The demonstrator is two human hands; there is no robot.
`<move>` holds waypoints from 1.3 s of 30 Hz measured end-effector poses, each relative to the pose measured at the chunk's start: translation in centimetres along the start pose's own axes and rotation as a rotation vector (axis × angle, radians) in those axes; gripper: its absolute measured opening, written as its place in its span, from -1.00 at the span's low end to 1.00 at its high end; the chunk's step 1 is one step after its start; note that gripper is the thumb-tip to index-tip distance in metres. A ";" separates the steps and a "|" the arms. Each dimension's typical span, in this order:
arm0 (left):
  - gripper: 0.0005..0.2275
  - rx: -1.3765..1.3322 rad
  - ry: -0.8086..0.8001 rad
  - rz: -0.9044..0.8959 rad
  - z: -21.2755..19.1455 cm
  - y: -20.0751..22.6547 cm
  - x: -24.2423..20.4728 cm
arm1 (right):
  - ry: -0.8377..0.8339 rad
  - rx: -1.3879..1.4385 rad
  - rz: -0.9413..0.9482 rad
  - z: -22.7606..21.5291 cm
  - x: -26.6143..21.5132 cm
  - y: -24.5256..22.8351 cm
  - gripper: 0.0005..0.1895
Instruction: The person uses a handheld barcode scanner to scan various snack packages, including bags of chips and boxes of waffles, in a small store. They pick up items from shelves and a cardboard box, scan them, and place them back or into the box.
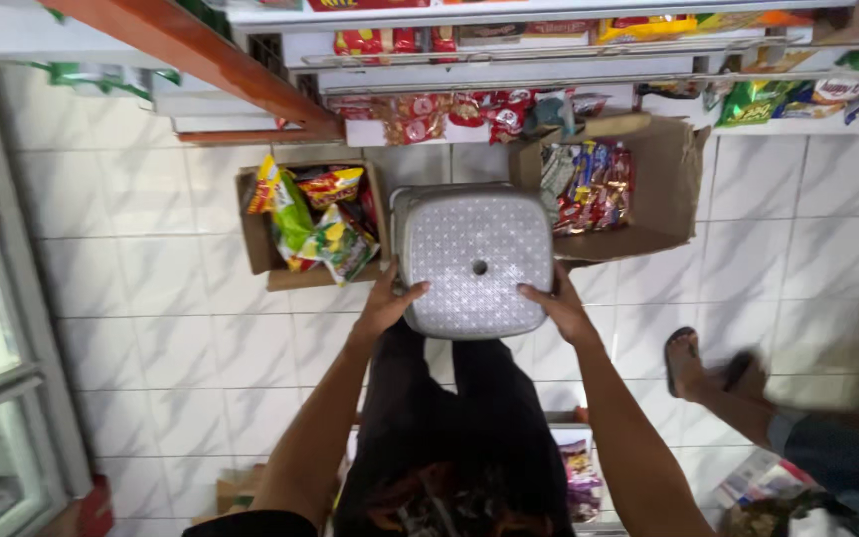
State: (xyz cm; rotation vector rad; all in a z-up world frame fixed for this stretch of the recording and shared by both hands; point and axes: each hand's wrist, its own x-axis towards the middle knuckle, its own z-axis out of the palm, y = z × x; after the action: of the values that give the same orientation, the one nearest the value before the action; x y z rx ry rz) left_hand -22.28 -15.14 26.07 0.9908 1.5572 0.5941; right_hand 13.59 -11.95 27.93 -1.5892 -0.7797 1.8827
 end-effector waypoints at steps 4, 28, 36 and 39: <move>-0.32 -0.145 -0.004 0.019 2.1 -3.4 2.9 | -0.017 -0.113 0.031 -1.0 4.5 1.2 0.04; -0.70 0.015 0.473 -0.285 2.0 -24.5 6.5 | 0.080 -0.923 -0.507 12.3 17.2 10.6 -0.55; -0.34 -0.547 0.906 -0.780 -6.4 -32.2 4.2 | -0.049 -1.196 -0.260 25.8 26.4 18.5 -0.05; -0.33 -0.882 0.838 -0.831 -8.5 -34.2 5.8 | 0.032 -0.895 -0.046 27.5 29.7 21.7 0.06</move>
State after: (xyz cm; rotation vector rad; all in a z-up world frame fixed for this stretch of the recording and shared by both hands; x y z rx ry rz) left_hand -39.82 -26.75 -2.78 -0.6553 1.9074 0.9983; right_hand -18.96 -7.30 -4.19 -2.0454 -1.7877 1.5291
